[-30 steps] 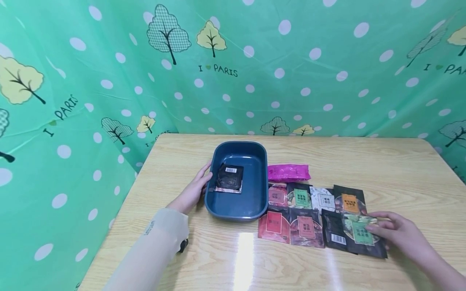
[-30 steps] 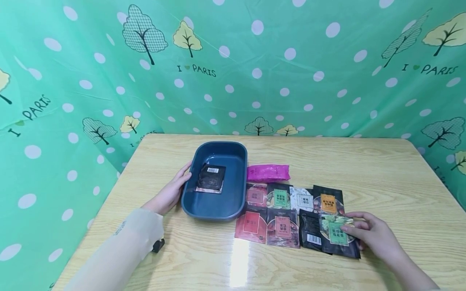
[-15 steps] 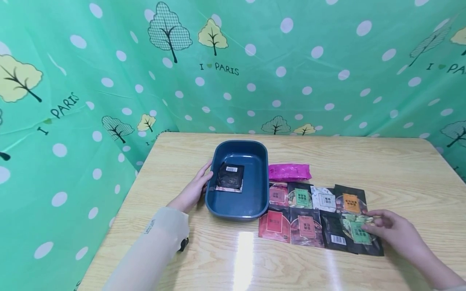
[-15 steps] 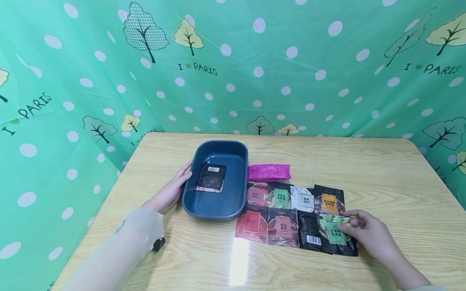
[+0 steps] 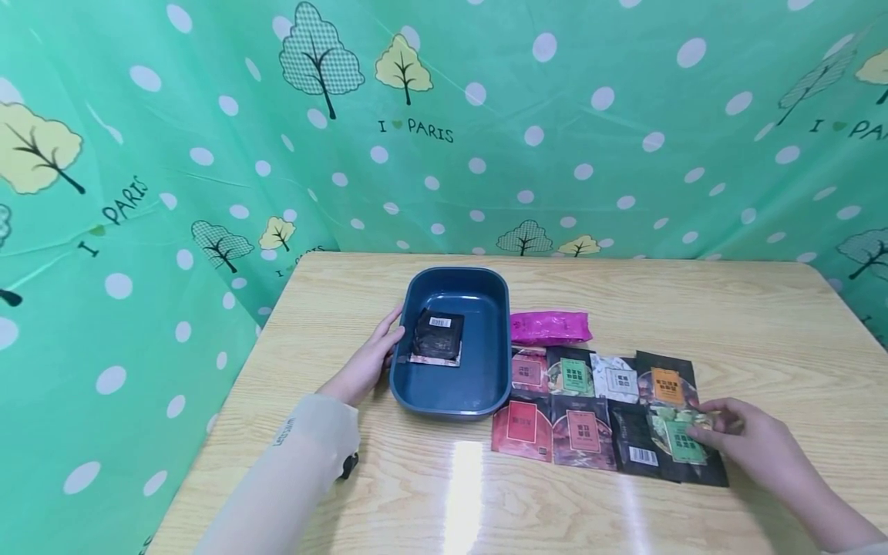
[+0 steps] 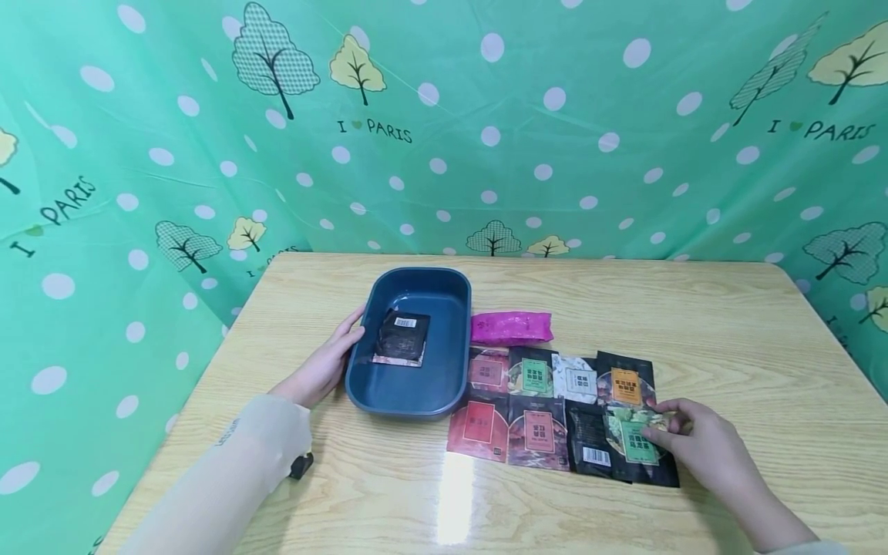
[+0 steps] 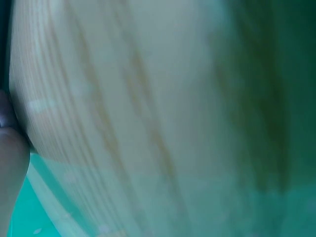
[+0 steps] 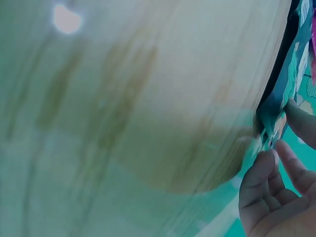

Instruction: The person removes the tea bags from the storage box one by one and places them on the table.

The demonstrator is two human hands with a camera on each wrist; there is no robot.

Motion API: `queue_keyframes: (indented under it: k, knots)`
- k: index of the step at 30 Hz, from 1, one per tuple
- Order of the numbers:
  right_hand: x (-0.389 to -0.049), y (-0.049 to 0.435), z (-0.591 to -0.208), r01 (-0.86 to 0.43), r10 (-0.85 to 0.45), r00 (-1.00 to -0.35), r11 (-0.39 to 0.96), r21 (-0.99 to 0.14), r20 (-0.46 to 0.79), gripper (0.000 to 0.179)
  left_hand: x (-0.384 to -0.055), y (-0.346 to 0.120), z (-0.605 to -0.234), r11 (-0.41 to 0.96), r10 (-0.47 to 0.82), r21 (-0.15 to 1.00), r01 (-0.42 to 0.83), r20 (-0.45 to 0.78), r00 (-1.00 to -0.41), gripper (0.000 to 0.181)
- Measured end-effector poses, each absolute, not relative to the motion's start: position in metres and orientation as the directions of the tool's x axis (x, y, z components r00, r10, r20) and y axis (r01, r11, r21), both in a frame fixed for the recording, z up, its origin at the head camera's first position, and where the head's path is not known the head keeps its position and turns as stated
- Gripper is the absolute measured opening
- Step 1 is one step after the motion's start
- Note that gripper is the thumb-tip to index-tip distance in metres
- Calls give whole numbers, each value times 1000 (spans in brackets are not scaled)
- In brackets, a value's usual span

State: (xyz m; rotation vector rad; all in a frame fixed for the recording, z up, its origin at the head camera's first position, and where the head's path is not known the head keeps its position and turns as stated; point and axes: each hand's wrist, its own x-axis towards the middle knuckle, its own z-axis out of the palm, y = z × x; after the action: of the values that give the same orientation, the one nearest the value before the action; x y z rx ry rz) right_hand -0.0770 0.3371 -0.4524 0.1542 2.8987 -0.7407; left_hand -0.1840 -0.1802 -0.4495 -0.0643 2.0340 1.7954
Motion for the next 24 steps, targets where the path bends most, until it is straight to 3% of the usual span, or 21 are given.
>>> queue_keyframes:
  k: [6, 24]
  knots:
    - [-76, 332, -448, 116, 58, -989, 881, -458, -139, 57, -184, -180, -449, 162, 250, 940, -299, -332, -910, 55]
    - [-93, 298, -416, 19, 15, -1000, 819, -574, -12, 36, -182, -180, -447, 174, 240, 934, -311, -346, -907, 56]
